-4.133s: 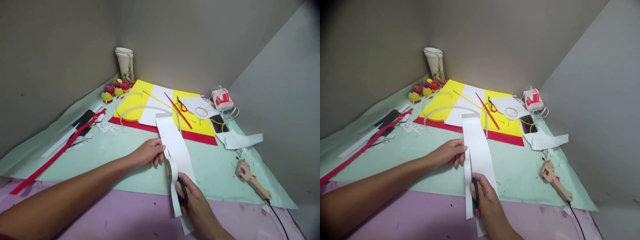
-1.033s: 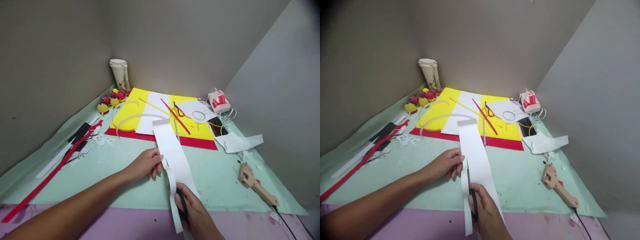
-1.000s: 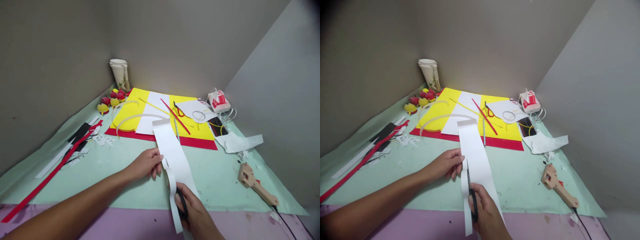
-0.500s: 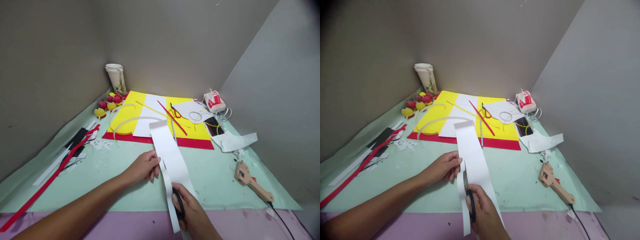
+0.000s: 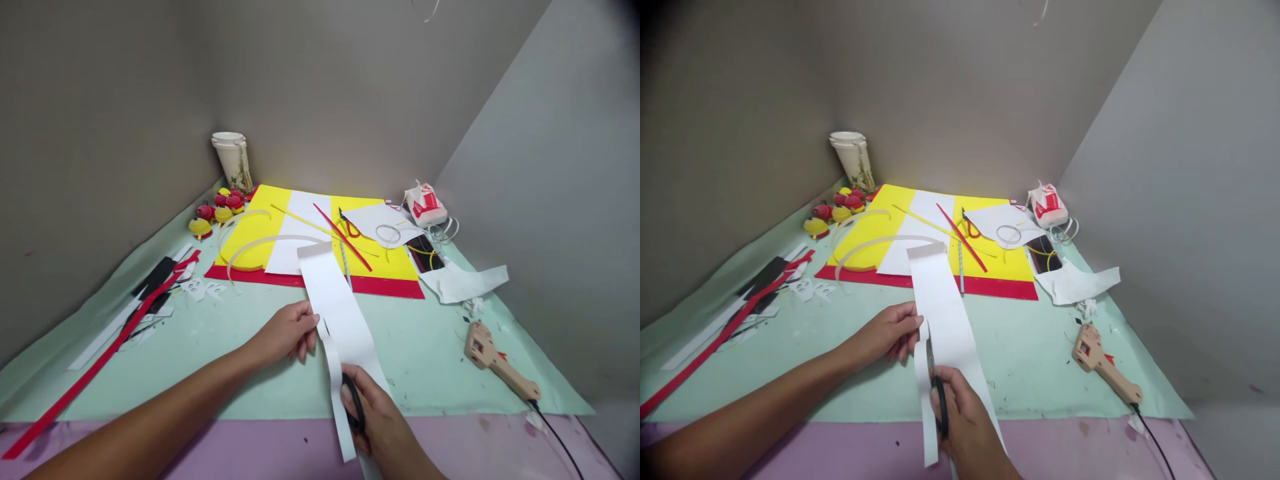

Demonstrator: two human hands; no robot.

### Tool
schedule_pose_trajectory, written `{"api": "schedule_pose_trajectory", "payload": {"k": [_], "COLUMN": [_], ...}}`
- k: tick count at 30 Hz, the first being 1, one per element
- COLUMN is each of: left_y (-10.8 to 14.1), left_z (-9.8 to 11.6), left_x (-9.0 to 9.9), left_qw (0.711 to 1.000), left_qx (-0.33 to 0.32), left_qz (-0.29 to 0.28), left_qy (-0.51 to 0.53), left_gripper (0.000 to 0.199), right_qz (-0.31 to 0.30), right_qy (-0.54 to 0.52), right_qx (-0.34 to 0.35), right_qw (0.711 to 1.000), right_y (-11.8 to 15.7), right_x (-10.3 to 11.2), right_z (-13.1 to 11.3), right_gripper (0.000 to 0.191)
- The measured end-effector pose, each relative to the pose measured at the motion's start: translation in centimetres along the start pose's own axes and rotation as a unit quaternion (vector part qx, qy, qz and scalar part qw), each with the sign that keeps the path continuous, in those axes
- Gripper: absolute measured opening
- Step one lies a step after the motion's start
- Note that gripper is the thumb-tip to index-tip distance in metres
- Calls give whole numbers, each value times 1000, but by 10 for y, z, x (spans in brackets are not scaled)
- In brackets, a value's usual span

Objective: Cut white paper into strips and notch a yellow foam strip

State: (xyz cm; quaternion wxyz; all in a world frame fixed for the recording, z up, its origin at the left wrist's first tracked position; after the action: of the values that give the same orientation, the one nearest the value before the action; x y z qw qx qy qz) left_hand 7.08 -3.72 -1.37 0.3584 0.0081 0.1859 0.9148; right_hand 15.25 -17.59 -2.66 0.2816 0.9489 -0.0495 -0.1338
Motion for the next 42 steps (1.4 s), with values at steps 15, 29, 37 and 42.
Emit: {"api": "schedule_pose_trajectory", "payload": {"k": [15,29,37,42], "left_y": [12,25,28,29], "left_z": [11,9,7,9], "left_x": [5,5,2,1], "left_qw": [994,995,997,997], "left_qx": [-68,-66,-60,-66], "left_qz": [74,62,46,50], "left_qy": [-33,-28,-10,-5], "left_gripper": [33,31,30,30], "right_qz": [-6,-16,3,6], "right_qy": [36,97,149,133], "right_qx": [44,100,96,104], "right_qw": [998,990,984,986], "right_y": [0,-1,-1,-4], "right_x": [-2,-2,5,7], "right_z": [-2,8,21,26], "right_gripper": [51,47,48,49]}}
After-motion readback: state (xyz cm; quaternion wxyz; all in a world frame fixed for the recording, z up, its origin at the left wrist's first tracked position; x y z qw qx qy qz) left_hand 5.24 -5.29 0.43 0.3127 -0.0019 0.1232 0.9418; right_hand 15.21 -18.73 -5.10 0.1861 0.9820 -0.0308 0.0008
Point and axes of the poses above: each hand's wrist, its own y-axis away from the middle knuckle, its own x-axis out of the back of the hand, z = x × y, the point moved 8 cm from there along -y, towards the middle knuckle, and after that the axes turned 7 degrees about y, right-handed, at the moved point
